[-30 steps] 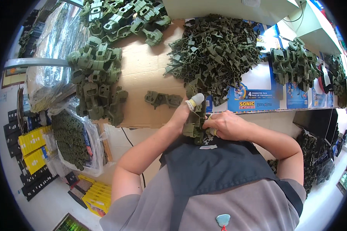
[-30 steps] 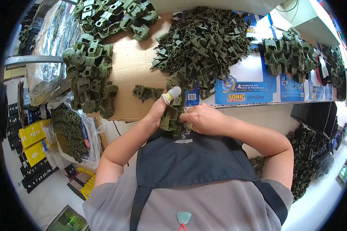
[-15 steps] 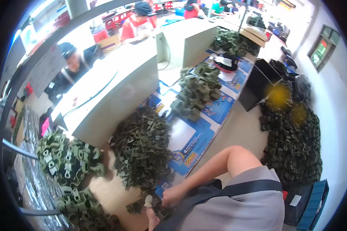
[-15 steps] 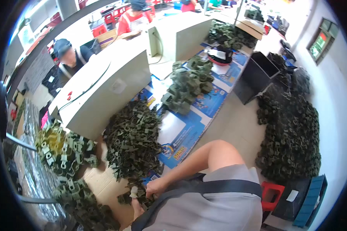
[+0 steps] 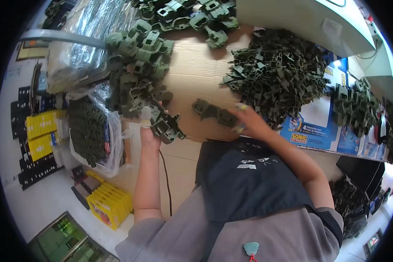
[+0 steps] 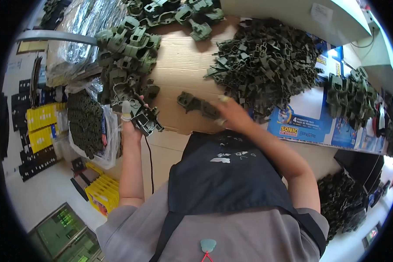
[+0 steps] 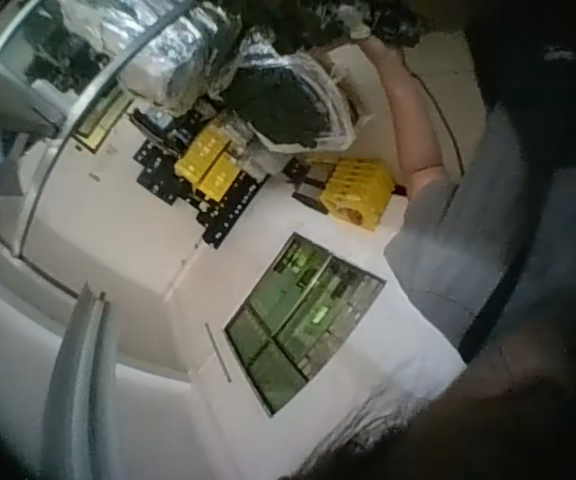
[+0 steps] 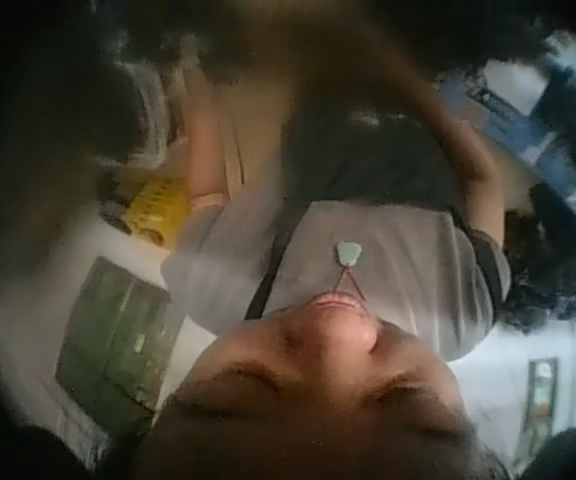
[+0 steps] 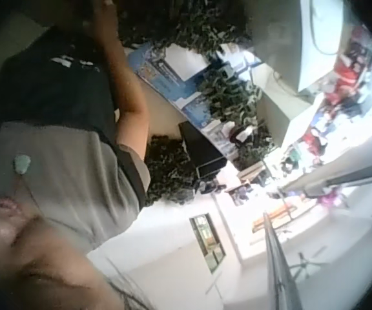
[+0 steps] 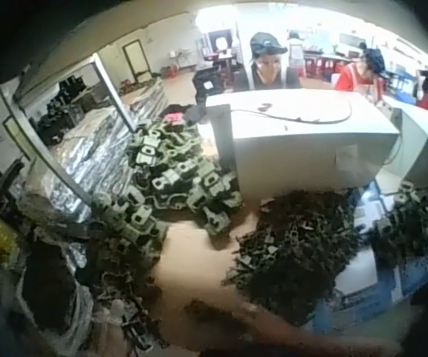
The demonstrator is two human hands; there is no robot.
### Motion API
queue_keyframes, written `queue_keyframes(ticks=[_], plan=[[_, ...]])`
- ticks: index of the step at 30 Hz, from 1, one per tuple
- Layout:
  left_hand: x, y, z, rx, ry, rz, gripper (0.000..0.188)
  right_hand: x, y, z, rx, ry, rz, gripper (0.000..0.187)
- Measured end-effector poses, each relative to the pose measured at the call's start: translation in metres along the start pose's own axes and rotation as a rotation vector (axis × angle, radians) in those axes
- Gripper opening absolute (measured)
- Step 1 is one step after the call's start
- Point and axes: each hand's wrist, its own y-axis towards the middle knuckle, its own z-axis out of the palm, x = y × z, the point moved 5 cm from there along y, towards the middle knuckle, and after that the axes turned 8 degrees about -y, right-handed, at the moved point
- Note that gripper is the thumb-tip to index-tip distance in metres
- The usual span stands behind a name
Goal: The person repeatedly picks up small green plastic components from a pile on a table, manipulates them with both hands to interlock or align them, and places the assembled units back onto the table. The process is repetitive and involves handling the parts one at a time.
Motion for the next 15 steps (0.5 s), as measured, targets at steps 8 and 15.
queue_keyframes(ticks=[8, 15], plan=[[0.068, -0.018, 0.007, 0.069, -0.23, -0.14, 0.046, 0.0, 0.021, 0.0, 0.197, 0.953, 0.479, 0.068], [0.125, -0.022, 0.091, 0.302, 0.022, -0.022, 0.045, 0.048, -0.013, -0.064, -0.072, 0.667, 0.366, 0.068]])
